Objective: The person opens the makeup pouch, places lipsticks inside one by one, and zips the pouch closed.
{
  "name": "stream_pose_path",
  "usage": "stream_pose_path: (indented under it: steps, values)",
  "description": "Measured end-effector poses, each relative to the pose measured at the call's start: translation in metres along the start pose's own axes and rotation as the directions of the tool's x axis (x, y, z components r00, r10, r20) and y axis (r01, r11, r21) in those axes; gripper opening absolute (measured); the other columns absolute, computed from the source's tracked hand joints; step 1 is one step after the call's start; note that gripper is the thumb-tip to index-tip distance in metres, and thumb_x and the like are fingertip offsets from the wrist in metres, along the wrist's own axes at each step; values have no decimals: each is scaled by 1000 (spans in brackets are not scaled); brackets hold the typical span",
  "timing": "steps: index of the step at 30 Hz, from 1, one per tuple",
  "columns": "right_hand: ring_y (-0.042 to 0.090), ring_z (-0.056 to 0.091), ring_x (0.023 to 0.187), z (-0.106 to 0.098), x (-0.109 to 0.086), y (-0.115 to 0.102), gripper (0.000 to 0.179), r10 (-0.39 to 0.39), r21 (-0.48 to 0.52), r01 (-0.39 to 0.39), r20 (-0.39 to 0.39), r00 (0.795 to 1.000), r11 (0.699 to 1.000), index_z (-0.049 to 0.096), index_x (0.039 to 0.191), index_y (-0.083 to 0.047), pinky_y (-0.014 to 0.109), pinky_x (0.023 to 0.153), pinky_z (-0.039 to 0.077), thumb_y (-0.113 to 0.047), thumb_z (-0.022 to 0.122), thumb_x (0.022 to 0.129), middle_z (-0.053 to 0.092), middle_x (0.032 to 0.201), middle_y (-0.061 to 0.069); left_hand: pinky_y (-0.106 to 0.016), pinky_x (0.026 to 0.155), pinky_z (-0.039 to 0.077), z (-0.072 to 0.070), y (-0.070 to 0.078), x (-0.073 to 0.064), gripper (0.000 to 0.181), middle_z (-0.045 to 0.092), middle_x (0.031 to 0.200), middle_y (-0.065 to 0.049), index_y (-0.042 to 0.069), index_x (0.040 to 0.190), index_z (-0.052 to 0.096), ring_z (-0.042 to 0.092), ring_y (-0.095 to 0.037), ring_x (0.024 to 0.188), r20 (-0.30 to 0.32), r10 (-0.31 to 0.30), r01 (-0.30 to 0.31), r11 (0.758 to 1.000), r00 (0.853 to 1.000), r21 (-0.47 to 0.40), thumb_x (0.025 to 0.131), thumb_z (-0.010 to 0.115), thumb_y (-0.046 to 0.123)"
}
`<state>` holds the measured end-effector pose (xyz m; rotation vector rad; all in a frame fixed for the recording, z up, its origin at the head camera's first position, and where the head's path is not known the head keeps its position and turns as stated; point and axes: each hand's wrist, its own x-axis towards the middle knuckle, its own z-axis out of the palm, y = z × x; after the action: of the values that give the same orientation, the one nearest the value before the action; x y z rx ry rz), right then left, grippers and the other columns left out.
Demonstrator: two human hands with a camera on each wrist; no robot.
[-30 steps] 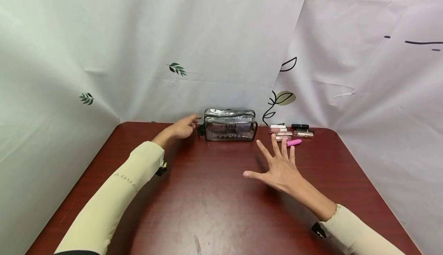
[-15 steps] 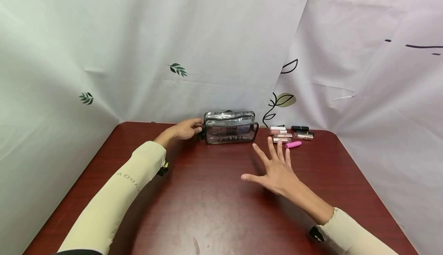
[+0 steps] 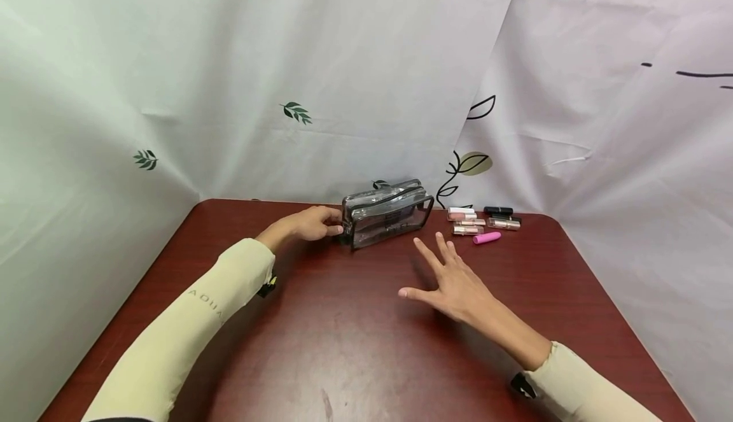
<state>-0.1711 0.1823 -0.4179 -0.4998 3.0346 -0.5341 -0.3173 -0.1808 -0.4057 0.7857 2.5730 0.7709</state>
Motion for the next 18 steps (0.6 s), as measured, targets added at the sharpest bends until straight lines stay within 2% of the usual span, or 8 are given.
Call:
stream_pose_path:
  steps: [3,5,7,9,12,14,16,18]
  values:
    - [55,28,169,0,0,-1,113,-2,-7,2,10,1000,1000,28,182,-35,74,117,49,-87,71,91,17,188,25,-36,85,43,6,6,-1,17,63,97,-3,12,109,71,54,-17,88,24,13,-13,1000,1000,7,116,65,26]
    - [55,34,167,0,0,-1,111,-5,-8,5,22,1000,1000,28,181,-36,74,113,53,-87,70,92,20,188,25,-39,87,45,11,10,-1,17,67,98,-2,14,112,74,56,-17,88,31,27,-27,1000,999,8,115,67,30]
    - [55,43,163,-1,0,-2,108,-11,-6,11,39,999,1000,28,181,-39,72,110,55,-87,69,93,23,187,24,-46,94,46,15,12,0,21,73,102,-1,16,116,77,61,-17,92,36,51,-52,998,998,21,114,69,36]
    - [55,53,156,-1,0,-3,106,-19,-7,19,60,998,1000,27,181,-43,72,107,56,-88,66,94,27,186,23,-54,101,45,25,2,8,27,80,108,3,21,120,80,67,-18,100,9,99,-99,994,995,50,112,70,45]
    - [54,61,148,-2,1,-6,102,-37,-13,38,84,996,999,26,180,-46,74,103,57,-89,64,95,34,184,22,-65,106,42,42,-11,21,34,82,109,6,26,116,82,69,-22,109,-29,130,-127,986,991,112,109,71,57]
    - [53,64,145,-2,0,-8,100,-55,-18,57,82,995,998,30,179,-44,75,101,58,-85,66,96,41,181,22,-62,101,42,58,-23,34,36,81,103,13,32,109,82,68,-19,107,-85,156,-143,979,984,143,104,73,66]
    - [51,67,143,-1,0,-10,94,-89,-19,90,61,994,996,37,178,-38,73,100,59,-77,70,99,49,176,21,-60,101,41,61,0,26,32,81,101,11,29,105,82,67,-21,108,-99,126,-106,978,987,178,105,75,60]
    - [47,71,139,0,-2,-11,84,-150,-22,150,3,989,988,48,174,-29,70,99,61,-65,75,102,59,168,20,-58,105,39,65,24,16,29,82,103,9,26,105,83,66,-23,113,-120,102,-77,977,988,197,105,77,54]
